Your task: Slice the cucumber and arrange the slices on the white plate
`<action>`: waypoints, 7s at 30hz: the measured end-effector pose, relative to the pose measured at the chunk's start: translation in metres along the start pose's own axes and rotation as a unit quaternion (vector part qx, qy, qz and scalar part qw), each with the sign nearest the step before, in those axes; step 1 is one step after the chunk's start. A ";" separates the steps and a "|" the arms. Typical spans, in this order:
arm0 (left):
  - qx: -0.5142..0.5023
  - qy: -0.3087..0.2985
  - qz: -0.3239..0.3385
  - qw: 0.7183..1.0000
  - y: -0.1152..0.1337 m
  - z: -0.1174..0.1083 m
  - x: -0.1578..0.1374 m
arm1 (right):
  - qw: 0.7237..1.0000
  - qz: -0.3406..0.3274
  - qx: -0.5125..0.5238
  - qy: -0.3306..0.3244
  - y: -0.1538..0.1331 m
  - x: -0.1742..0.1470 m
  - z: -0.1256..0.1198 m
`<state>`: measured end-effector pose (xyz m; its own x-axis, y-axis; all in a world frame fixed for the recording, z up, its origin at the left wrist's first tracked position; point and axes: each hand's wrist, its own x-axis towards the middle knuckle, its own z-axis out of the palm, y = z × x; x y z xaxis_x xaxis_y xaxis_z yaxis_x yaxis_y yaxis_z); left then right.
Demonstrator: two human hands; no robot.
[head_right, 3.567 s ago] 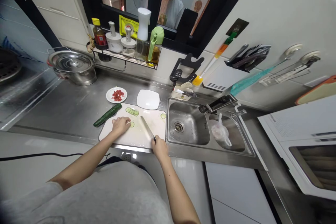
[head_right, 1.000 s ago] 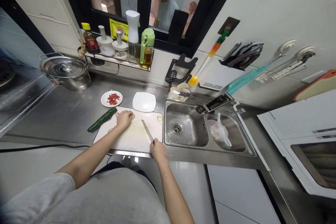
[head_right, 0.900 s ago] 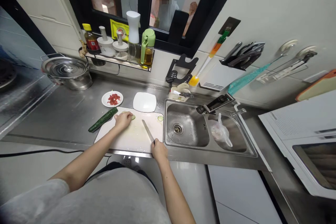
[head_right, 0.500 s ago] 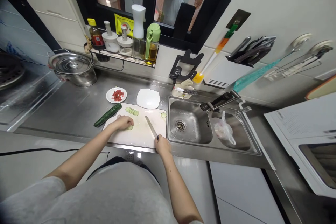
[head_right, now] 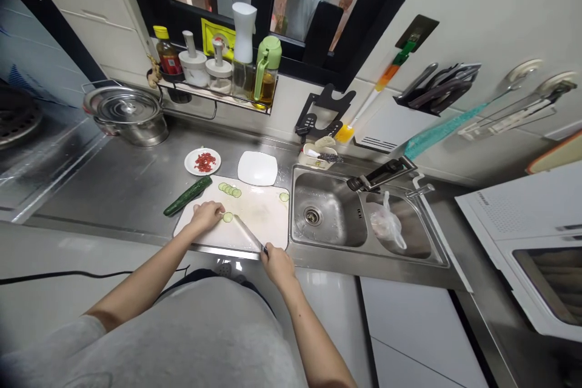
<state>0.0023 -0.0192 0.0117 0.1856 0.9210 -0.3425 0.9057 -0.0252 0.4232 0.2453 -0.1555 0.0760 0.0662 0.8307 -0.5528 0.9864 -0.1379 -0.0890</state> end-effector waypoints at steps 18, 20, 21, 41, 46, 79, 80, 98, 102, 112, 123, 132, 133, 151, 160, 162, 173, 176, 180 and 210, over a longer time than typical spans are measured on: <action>-0.016 0.013 -0.001 1.000 0.000 0.010 0.001 | 0.999 -0.018 -0.040 -0.024 -0.011 0.002 0.002; -0.018 0.011 -0.003 1.000 0.000 0.010 0.002 | 0.998 -0.021 -0.041 -0.031 -0.012 0.004 0.000; -0.018 0.011 -0.004 1.000 0.000 0.010 0.002 | 0.998 -0.022 -0.041 -0.033 -0.012 0.005 -0.001; -0.026 0.011 -0.008 1.000 0.001 0.008 0.000 | 0.999 -0.033 -0.035 -0.024 -0.028 0.017 -0.005; -0.025 0.013 -0.013 1.000 0.001 0.009 0.001 | 0.998 -0.034 -0.035 -0.037 -0.029 0.017 -0.008; -0.024 0.035 -0.018 0.999 0.024 0.015 -0.015 | 0.996 0.051 0.052 0.046 0.017 0.024 0.001; -0.029 0.034 -0.019 0.999 0.025 0.015 -0.015 | 0.996 0.052 0.053 0.047 0.017 0.023 0.002; -0.081 0.093 -0.112 0.986 -0.028 -0.003 -0.038 | 0.997 0.053 0.056 0.023 0.019 0.029 -0.001; -0.071 0.093 -0.129 0.985 -0.041 -0.005 -0.036 | 0.997 0.049 0.051 0.021 0.018 0.029 -0.002; -0.042 0.095 -0.133 0.986 -0.045 0.001 -0.032 | 0.997 0.052 0.051 0.022 0.020 0.031 0.000; 0.010 0.115 -0.117 0.986 -0.043 -0.002 -0.035 | 0.997 0.052 0.049 0.014 0.019 0.033 -0.003; -0.041 0.135 -0.071 0.987 -0.003 -0.005 -0.004 | 0.997 0.061 0.054 0.006 0.018 0.036 -0.002; -0.044 0.136 -0.060 0.988 0.005 -0.005 0.003 | 0.997 0.060 0.053 0.007 0.017 0.036 -0.002; 0.033 0.107 0.006 0.994 0.042 0.007 0.066 | 0.995 0.078 0.063 0.006 0.014 0.032 -0.002; -0.068 0.068 -0.030 0.995 0.041 -0.006 0.048 | 0.995 0.071 0.070 0.012 0.014 0.034 -0.002; -0.096 0.054 -0.047 0.993 0.035 -0.007 0.038 | 0.995 0.069 0.069 0.010 0.015 0.034 -0.003; -0.021 0.046 -0.036 0.998 0.009 0.007 0.006 | 1.000 0.005 0.012 0.008 0.012 0.018 -0.010; -0.010 0.041 -0.029 0.999 0.007 0.008 0.007 | 1.000 -0.002 0.003 -0.008 0.008 0.014 -0.010; -0.011 0.038 -0.026 0.999 0.006 0.009 0.007 | 1.000 -0.013 -0.003 -0.022 0.004 0.011 -0.009; -0.029 0.039 -0.021 0.999 0.006 0.010 0.007 | 0.999 -0.025 -0.013 -0.040 -0.022 0.030 -0.015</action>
<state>0.0130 -0.0165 0.0037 0.1153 0.9482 -0.2959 0.8877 0.0353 0.4591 0.2278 -0.1196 0.0737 0.0057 0.7897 -0.6134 0.9919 -0.0822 -0.0966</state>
